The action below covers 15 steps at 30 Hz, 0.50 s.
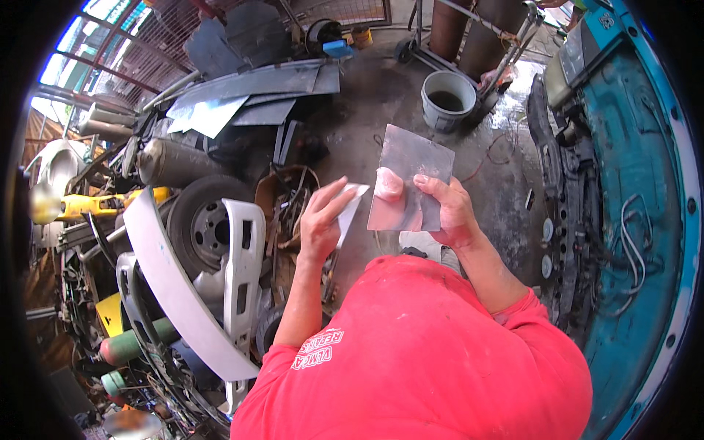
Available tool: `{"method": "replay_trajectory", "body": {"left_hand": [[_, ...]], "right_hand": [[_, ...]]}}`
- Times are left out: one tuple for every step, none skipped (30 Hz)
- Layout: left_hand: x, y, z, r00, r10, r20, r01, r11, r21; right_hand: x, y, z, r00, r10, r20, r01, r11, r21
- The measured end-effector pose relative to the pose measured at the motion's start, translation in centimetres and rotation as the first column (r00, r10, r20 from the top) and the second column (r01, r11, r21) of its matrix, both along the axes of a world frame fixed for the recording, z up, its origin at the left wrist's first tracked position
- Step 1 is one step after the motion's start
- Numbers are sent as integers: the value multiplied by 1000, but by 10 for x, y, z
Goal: The person sands a pink primer patch on the side of a teal truck using a sanding block and sandpaper. They repeatedly rub the surface, pause to wipe dust from the sandpaper, and continue sanding the same area.
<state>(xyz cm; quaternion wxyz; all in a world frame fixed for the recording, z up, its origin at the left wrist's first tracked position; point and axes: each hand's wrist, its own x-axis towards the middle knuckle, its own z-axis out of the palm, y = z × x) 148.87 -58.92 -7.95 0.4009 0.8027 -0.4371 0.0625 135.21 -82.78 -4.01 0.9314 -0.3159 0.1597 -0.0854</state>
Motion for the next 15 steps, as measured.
{"method": "replay_trajectory", "body": {"left_hand": [[16,-12,-2,995,45,-87,-47,999,-23],[30,-25,0,984,85,-155,-95,994,-52],[48,-41,7,977,99,-190,-121,987,-110],[63,-59,16,956,142,-255,-183,973,-142],[80,-77,26,958,152,-243,-198,964,-179],[99,-94,37,963,134,-236,-187,958,-220],[116,-111,46,965,119,-234,-179,950,-254],[133,-128,55,977,95,-191,-144,954,-263],[154,-145,62,987,69,-145,-106,959,-263],[174,-160,67,992,52,-114,-80,966,-247],[193,-179,68,997,45,-55,-55,980,-192],[214,-199,67,999,-37,-9,34,974,-224],[233,-218,63,996,-93,-5,89,971,-223],[250,-234,59,993,-118,-9,114,968,-222],[270,-249,54,986,-167,2,164,961,-225]], "right_hand": [[18,-20,4,996,-51,-74,34,979,-203],[37,-41,10,993,-76,-93,33,917,-397],[61,-63,17,989,-99,-108,20,822,-570],[86,-85,24,998,-48,-42,9,753,-658],[107,-102,31,1000,12,-7,-13,686,-728],[125,-116,37,998,59,-13,-47,615,-787],[144,-130,43,990,120,-70,-131,636,-761],[161,-141,48,975,166,-150,-223,656,-721],[181,-149,51,950,203,-236,-311,664,-680],[197,-157,53,952,244,-187,-302,635,-711],[221,-156,50,978,148,-145,-204,576,-792],[245,-152,45,997,63,-46,-72,502,-862],[266,-156,41,998,-14,60,61,400,-914],[287,-169,37,998,-52,20,42,452,-891],[311,-186,32,994,-96,-48,8,510,-860]]}}
